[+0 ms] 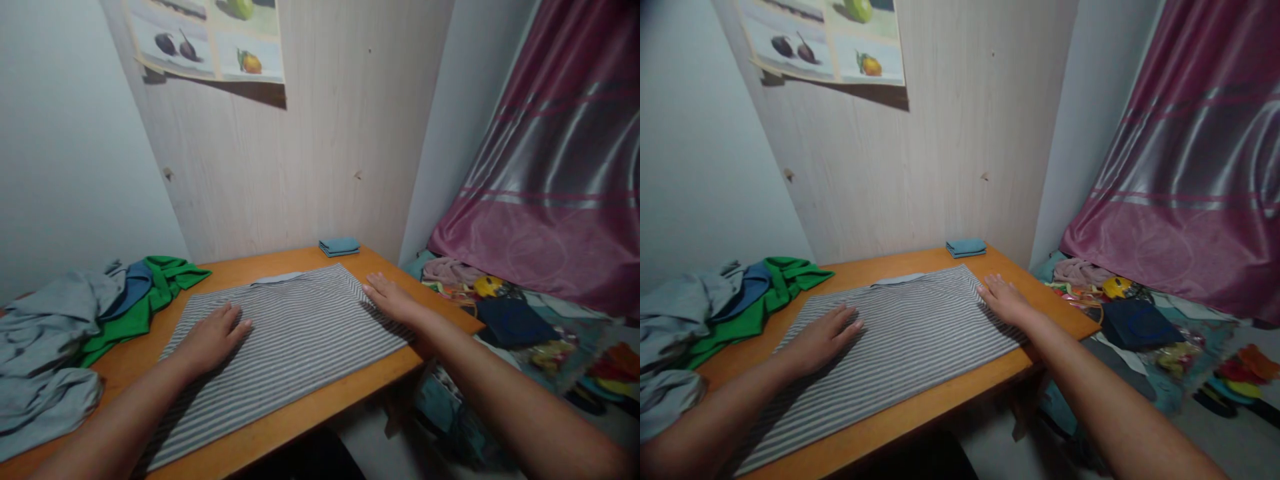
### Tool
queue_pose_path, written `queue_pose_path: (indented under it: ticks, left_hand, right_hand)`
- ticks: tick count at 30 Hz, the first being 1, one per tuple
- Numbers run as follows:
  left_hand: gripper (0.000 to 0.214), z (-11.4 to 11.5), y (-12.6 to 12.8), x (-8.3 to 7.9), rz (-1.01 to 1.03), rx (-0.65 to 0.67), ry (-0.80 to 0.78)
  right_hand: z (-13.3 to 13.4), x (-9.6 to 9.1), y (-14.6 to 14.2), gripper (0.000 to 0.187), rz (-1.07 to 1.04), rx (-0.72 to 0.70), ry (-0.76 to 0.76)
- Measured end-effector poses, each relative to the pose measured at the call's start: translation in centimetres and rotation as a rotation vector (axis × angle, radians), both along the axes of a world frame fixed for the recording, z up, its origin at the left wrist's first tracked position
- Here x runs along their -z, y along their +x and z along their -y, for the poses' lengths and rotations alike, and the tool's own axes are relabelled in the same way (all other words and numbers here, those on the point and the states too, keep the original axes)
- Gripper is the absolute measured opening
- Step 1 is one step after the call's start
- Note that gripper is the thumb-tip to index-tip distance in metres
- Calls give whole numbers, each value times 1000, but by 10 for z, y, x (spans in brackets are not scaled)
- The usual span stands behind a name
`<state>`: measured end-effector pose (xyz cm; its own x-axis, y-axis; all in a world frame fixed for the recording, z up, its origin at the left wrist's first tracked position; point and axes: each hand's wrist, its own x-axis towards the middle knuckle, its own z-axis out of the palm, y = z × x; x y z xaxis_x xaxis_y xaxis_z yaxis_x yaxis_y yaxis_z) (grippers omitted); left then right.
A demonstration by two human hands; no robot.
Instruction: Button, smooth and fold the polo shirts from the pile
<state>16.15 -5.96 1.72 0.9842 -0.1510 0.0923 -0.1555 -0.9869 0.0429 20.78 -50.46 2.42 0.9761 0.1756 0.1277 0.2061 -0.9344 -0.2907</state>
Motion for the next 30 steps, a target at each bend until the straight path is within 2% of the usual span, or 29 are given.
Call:
queue_pose_path:
  ticks: [3, 5, 7, 10, 17, 23, 26, 30]
  left_hand:
    - [72, -17, -30, 10, -3, -28, 13]
    - [73, -27, -46, 20, -36, -80, 37]
    - [74, -34, -55, 29, -44, -109, 38]
    - [75, -39, -59, 34, -23, -115, 15]
    - [76, -36, -58, 30, -16, -112, 28]
    - [78, -38, -56, 34, -12, -105, 50]
    - [80, -42, -52, 37, -7, -101, 52]
    - [82, -46, -49, 41, 15, -89, 48]
  right_hand:
    - [3, 13, -19, 82, -36, -58, -61]
    - [4, 26, -28, 83, -94, -43, -115]
    - [4, 35, -33, 83, -135, -7, -148]
    - [4, 39, -32, 78, -147, 20, -168]
    - [16, 31, -35, 67, -144, 157, -168]
    - [32, 6, -44, 45, 51, 249, -82]
    - [29, -2, -48, 42, 62, 285, -71]
    - [17, -1, -47, 37, 23, 292, -76]
